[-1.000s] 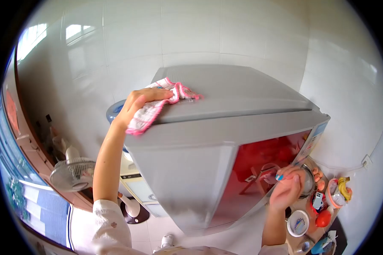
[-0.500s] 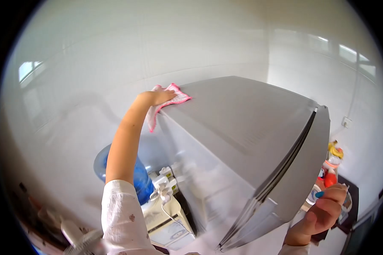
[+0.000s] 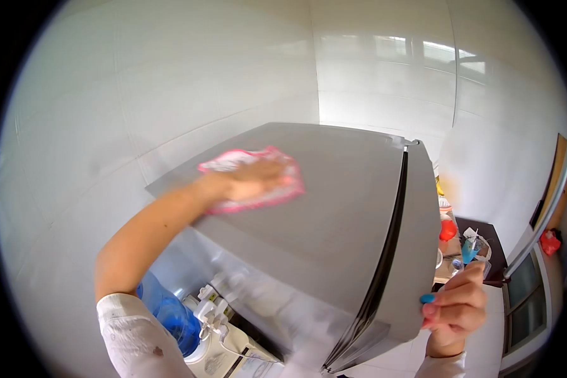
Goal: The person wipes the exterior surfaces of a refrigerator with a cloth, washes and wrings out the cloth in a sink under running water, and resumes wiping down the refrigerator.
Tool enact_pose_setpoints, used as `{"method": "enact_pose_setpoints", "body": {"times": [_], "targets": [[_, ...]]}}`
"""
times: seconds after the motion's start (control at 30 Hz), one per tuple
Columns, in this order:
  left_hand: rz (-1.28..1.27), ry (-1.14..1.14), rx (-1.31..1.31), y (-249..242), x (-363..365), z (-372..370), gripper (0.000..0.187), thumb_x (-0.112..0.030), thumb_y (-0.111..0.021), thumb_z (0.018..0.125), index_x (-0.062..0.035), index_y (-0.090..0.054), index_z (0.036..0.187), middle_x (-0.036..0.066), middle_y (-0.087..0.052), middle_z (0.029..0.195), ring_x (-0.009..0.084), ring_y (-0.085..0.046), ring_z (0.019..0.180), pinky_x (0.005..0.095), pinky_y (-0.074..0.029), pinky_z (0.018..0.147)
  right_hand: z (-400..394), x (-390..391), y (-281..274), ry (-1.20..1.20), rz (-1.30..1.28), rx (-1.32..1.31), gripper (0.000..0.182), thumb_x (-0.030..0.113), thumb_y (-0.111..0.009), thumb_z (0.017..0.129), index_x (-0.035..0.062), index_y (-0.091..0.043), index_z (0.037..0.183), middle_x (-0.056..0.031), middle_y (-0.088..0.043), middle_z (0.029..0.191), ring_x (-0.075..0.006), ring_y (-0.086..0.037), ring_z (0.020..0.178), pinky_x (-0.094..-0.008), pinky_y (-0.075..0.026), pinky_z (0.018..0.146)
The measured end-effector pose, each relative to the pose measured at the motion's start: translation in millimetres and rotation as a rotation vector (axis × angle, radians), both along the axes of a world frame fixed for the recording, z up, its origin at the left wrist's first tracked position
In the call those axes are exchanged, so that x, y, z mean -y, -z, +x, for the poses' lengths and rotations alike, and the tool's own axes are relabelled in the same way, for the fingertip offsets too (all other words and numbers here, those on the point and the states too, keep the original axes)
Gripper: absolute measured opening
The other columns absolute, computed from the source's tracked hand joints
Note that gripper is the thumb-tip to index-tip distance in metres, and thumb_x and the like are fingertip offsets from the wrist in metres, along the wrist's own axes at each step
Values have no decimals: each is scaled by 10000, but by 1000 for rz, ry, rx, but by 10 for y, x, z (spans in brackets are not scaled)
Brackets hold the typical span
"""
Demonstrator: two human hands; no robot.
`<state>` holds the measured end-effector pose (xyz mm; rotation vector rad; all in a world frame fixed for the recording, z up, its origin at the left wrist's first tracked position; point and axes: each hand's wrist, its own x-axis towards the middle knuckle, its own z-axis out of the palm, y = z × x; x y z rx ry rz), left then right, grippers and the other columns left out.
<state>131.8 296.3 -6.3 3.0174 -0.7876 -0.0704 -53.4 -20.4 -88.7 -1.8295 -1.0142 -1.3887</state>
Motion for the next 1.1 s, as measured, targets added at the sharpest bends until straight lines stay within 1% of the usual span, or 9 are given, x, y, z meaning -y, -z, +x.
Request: {"method": "enact_pose_setpoints", "body": {"times": [0.27, 0.37, 0.43, 0.5, 0.57, 0.63, 0.77, 0.97, 1.1], "targets": [[88, 635, 95, -45, 736, -829, 683, -528, -327, 857, -122, -131, 1370, 109, -85, 1429, 356, -88, 1300, 540, -85, 1020, 24, -28, -65, -16, -13, -42, 168, 344, -715, 636, 222, -603, 609, 111, -519, 654, -91, -413, 616, -281, -246, 639], [-25, 450, -16, -43, 80, -700, 672, -568, -333, 837, -172, -198, 1362, 80, -148, 1421, 315, -111, 1306, 534, -47, 1026, 54, 40, -207, -56, -47, -46, 210, 382, -720, 620, 189, -652, 667, 66, -576, 691, -113, -454, 662, -282, -263, 648], [-107, 137, -62, -31, -480, -539, 670, -583, -313, 832, -192, -199, 1363, 73, -151, 1422, 280, -90, 1315, 515, -7, 1032, 291, 82, -584, -405, -427, 5, 295, 318, -666, 619, 35, -623, 689, -51, -571, 582, -197, -505, 547, -327, -382, 489], [-147, -98, -41, -26, -925, -400, 652, -570, -279, 843, -196, -181, 1368, 67, -142, 1425, 253, -66, 1321, 483, 21, 1039, 514, 56, -795, -546, -592, -356, 446, 456, -697, 618, 77, -672, 851, -62, -619, 872, -222, -532, 820, -372, -350, 779], [-171, -159, -63, -4, -1054, -301, 641, -557, -261, 851, -193, -172, 1370, 62, -135, 1428, 242, -56, 1324, 465, 31, 1043, 969, -174, -955, -620, -753, -487, 731, 501, -627, 687, -19, -480, 1179, -189, -450, 1222, -346, -406, 1142, -454, -274, 971], [-164, -231, -87, -55, -1064, -303, 612, -519, -251, 867, -183, -168, 1371, 56, -126, 1431, 238, -54, 1324, 447, 27, 1047, 1295, -430, -1003, -349, -910, -717, 811, 510, -486, 799, 21, -151, 1352, -184, -155, 1396, -327, -109, 1302, -405, -147, 1051], [-100, -250, -41, -73, -1012, -368, 605, -506, -245, 873, -173, -166, 1371, 63, -119, 1431, 236, -54, 1324, 430, -1, 1053, 1786, -1065, -954, 59, -1014, -738, 834, 659, -220, 809, 49, -96, 1363, -154, -68, 1418, -305, -35, 1313, -411, -91, 1065], [-83, -238, -30, -85, -1004, -386, 599, -499, -251, 877, -160, -185, 1366, 81, -121, 1428, 259, -72, 1320, 435, -32, 1054, 1886, -1245, -800, 169, -1094, -823, 785, 635, -209, 827, 89, -66, 1372, -136, -54, 1424, -281, -2, 1318, -427, -24, 1065], [-68, -231, -18, -91, -1021, -383, 581, -469, -272, 886, -141, -201, 1360, 90, -127, 1426, 278, -77, 1317, 445, -54, 1052, 1957, -1155, -1139, -154, -801, -1117, 829, 688, -104, 788, 100, -89, 1374, -126, -104, 1421, -270, -8, 1321, -434, -22, 1058]]}}
